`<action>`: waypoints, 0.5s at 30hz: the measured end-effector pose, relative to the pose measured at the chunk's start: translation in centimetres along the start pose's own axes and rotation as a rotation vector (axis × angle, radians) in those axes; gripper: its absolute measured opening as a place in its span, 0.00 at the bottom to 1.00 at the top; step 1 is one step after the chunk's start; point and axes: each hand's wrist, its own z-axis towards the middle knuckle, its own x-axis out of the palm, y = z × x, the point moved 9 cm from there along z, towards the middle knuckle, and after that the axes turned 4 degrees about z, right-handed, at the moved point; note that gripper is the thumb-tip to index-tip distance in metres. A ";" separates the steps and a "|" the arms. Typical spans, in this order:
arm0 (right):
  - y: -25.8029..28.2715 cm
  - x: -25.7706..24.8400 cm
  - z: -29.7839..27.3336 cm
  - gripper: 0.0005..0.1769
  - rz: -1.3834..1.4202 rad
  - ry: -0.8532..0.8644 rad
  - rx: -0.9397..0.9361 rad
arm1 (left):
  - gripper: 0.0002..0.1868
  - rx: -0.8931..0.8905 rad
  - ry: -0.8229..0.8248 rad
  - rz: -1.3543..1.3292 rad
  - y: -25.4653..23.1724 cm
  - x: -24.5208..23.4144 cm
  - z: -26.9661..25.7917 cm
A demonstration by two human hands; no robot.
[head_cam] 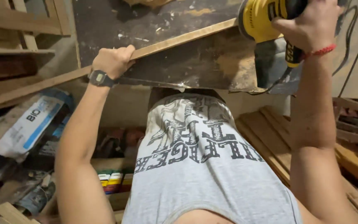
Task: Sanding a wooden board using an orbital sander
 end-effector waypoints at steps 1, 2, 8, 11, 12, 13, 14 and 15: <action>-0.1 0.5 0.0 0.43 -0.121 0.040 0.019 | 0.14 -0.006 -0.040 0.030 -0.3 -0.4 0.0; 2.2 0.1 0.7 0.43 -0.115 0.043 0.010 | 0.14 -0.016 -0.034 0.031 -0.3 -0.1 -0.1; 14.7 -1.6 5.4 0.31 0.210 0.106 0.123 | 0.11 -0.037 -0.123 0.094 -0.5 -0.4 -0.1; 19.8 -2.5 6.6 0.40 0.291 0.155 0.166 | 0.11 -0.045 -0.108 0.123 -0.3 -0.3 -0.1; 20.9 -2.7 6.8 0.39 0.328 0.170 0.145 | 0.11 -0.037 -0.110 0.115 -0.4 -0.3 -0.1; 22.1 -2.9 7.0 0.38 0.365 0.184 0.123 | 0.13 -0.029 -0.112 0.107 -0.4 -0.4 -0.1; 21.5 -2.6 6.8 0.38 0.371 0.184 0.130 | 0.13 -0.023 -0.107 0.107 -0.4 -0.4 -0.3; 21.2 -2.4 6.8 0.38 0.352 0.179 0.094 | 0.13 -0.025 -0.058 0.073 -0.2 0.0 -0.3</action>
